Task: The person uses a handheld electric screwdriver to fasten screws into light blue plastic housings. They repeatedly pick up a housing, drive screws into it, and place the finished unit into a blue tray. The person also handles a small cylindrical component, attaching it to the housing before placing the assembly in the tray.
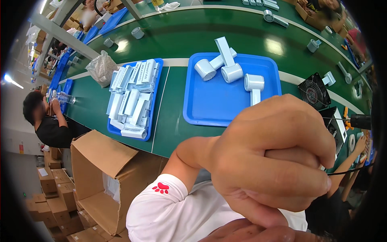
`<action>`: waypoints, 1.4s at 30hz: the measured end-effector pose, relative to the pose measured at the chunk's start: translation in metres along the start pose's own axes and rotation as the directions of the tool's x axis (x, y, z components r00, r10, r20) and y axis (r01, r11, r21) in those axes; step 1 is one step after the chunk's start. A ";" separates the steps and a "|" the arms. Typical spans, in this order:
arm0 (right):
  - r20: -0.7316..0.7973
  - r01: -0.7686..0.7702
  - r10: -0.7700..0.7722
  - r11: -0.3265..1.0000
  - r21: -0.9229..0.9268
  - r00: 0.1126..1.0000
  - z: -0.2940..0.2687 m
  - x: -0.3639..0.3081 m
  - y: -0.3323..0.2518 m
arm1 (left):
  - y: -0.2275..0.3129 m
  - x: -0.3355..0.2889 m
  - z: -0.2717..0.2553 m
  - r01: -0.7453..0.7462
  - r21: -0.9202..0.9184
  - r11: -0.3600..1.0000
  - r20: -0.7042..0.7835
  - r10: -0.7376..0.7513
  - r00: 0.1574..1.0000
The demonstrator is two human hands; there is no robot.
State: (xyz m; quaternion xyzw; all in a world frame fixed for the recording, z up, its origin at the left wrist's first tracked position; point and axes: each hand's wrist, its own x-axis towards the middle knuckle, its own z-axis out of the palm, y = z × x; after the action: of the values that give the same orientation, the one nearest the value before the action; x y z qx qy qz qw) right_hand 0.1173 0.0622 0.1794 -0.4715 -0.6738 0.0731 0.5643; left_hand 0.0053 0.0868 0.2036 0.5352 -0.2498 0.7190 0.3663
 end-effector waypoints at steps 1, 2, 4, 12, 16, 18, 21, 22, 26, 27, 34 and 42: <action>-0.015 0.012 -0.012 1.000 0.014 1.000 0.002 -0.001 -0.002 | -0.001 0.000 0.001 -0.004 -0.006 1.000 -0.009 0.004 1.000; -0.028 0.021 -0.020 0.999 0.030 0.999 0.006 -0.002 -0.004 | -0.002 0.000 0.002 -0.009 -0.010 1.000 -0.018 0.009 1.000; -0.051 0.049 -0.046 0.997 0.056 0.998 0.010 -0.003 -0.008 | -0.001 0.001 0.003 -0.020 -0.013 1.000 -0.018 0.019 1.000; -0.128 0.143 -0.133 0.986 0.079 0.983 0.023 -0.003 -0.018 | 0.003 0.003 -0.001 0.012 -0.068 0.998 0.022 -0.010 1.000; -0.186 0.203 -0.187 0.977 0.069 0.965 0.024 -0.006 -0.028 | 0.001 0.001 -0.001 0.024 -0.115 0.993 0.049 -0.018 0.999; -0.205 0.239 -0.222 0.969 0.067 0.953 0.026 -0.006 -0.032 | 0.002 0.003 -0.004 0.017 -0.100 0.995 0.065 -0.011 0.998; -0.222 0.294 -0.274 0.953 0.065 0.936 0.032 -0.004 -0.033 | 0.003 0.003 -0.003 -0.001 -0.063 0.998 0.046 0.004 0.999; -0.224 0.307 -0.286 0.950 0.063 0.932 0.032 -0.004 -0.034 | 0.004 0.003 -0.001 -0.006 -0.053 0.999 0.036 0.008 0.999; -0.249 0.368 -0.345 0.929 0.049 0.905 0.035 -0.004 -0.039 | 0.003 0.004 0.004 -0.018 -0.040 0.999 0.003 0.018 1.000; -0.256 0.385 -0.363 0.922 0.042 0.896 0.036 -0.005 -0.040 | 0.004 0.004 0.005 -0.016 -0.048 0.999 0.005 0.016 1.000; -0.283 0.519 -0.497 0.855 0.004 0.820 0.042 -0.005 -0.047 | 0.002 0.002 0.014 -0.047 -0.034 0.998 -0.109 0.043 0.993; -0.343 0.616 -0.604 0.783 -0.087 0.719 0.038 0.001 -0.050 | -0.002 -0.006 0.036 0.011 -0.041 0.999 -0.253 -0.021 0.967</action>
State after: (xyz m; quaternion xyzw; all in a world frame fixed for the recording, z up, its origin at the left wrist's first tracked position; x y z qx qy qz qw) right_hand 0.0579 0.0524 0.1984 -0.2193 -0.6772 -0.1913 0.6758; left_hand 0.0283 0.0595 0.2087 0.4337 -0.2107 0.7735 0.4114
